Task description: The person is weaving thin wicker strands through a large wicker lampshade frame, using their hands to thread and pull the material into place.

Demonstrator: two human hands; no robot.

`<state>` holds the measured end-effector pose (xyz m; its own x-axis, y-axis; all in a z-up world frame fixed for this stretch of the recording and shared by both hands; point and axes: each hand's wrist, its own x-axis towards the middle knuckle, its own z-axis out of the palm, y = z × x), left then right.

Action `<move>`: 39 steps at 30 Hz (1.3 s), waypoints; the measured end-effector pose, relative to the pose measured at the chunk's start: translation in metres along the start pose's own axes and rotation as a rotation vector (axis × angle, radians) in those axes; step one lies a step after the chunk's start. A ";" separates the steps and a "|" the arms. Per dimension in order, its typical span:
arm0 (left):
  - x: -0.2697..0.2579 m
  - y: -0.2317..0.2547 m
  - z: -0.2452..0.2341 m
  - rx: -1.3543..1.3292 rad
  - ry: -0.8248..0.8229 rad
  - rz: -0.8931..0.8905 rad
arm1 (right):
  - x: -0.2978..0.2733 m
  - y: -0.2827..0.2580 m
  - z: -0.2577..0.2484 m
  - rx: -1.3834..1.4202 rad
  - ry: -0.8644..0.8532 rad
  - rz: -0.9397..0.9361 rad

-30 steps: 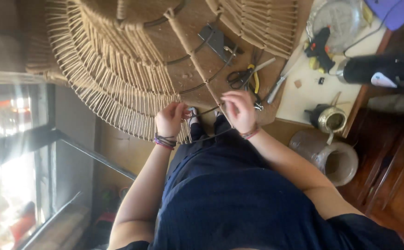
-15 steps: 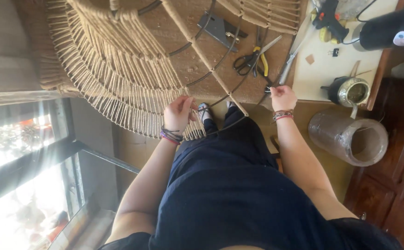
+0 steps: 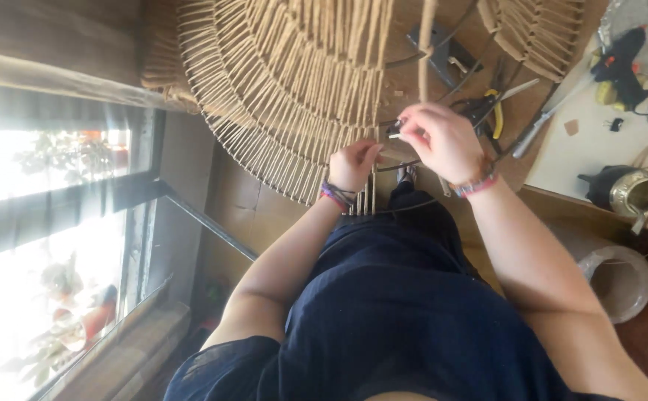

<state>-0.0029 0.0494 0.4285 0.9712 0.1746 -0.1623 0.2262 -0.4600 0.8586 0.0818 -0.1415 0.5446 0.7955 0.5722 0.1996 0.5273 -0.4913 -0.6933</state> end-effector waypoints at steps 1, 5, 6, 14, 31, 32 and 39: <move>-0.001 0.001 0.001 0.040 0.037 0.008 | 0.009 0.013 0.012 -0.173 -0.026 -0.029; 0.001 0.002 0.011 0.132 0.144 0.039 | 0.043 0.024 0.022 -0.464 -0.127 -0.019; 0.000 0.008 0.004 0.128 0.144 0.033 | 0.045 0.025 0.024 -0.464 -0.133 -0.020; 0.006 0.019 -0.017 -0.039 -0.001 0.075 | 0.065 0.036 0.025 -0.301 -0.266 0.016; -0.015 0.012 -0.011 -0.499 -0.252 -0.446 | -0.130 0.179 0.043 -0.352 0.546 0.505; -0.017 0.007 -0.008 -0.534 -0.263 -0.481 | -0.146 0.214 0.048 -0.477 0.505 0.610; -0.015 0.007 -0.007 -0.554 -0.274 -0.514 | -0.090 0.242 0.031 -0.516 0.042 0.861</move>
<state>-0.0162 0.0499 0.4403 0.7556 -0.0053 -0.6550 0.6498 0.1316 0.7486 0.1283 -0.2919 0.3371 0.9715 -0.1313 -0.1973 -0.1761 -0.9571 -0.2302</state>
